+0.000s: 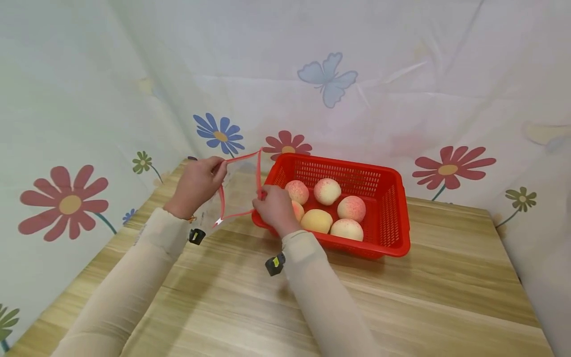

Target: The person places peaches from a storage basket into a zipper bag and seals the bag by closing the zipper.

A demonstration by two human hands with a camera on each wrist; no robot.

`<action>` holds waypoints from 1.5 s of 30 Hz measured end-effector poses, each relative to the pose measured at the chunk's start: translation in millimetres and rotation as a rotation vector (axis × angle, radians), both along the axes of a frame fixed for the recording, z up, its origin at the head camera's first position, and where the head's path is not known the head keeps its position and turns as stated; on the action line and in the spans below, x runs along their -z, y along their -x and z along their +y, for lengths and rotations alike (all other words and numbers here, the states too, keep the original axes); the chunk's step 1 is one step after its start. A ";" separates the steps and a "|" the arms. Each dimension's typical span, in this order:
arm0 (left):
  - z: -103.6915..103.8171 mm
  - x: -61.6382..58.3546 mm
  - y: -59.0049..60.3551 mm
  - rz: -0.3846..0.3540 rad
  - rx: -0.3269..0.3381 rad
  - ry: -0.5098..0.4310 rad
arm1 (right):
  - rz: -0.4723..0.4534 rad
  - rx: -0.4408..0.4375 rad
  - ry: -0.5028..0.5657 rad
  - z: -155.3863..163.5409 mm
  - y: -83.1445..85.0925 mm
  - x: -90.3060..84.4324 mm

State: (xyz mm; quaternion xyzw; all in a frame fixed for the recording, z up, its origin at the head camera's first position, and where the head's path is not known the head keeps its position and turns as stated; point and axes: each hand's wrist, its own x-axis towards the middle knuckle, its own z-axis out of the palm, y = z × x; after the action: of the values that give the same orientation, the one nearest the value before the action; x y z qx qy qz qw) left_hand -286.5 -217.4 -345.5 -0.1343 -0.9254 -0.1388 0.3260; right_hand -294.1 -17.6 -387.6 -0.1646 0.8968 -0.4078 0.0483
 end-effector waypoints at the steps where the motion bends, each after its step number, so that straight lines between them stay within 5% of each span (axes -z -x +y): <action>1: 0.9 0.2 0.2 0.001 0.000 0.007 | -0.008 0.002 -0.006 0.4 0.4 -0.4; 9: 6.7 1.3 2.8 -0.022 0.009 0.061 | -0.057 0.003 -0.002 5.8 1.8 -4.6; 19: 10.8 0.1 2.7 -0.041 -0.030 0.023 | -0.102 0.028 0.039 22.4 2.9 -8.6; 45: 25.4 -0.5 9.9 -0.165 -0.060 0.017 | -0.213 -0.009 -0.171 53.8 12.1 -5.7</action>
State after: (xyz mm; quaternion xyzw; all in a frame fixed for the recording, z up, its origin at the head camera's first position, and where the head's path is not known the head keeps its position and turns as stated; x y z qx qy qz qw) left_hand -296.4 -191.9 -344.9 -0.0977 -0.9539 -0.1316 0.2515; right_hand -306.2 36.3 -381.9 -0.1196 0.9173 -0.3450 0.1590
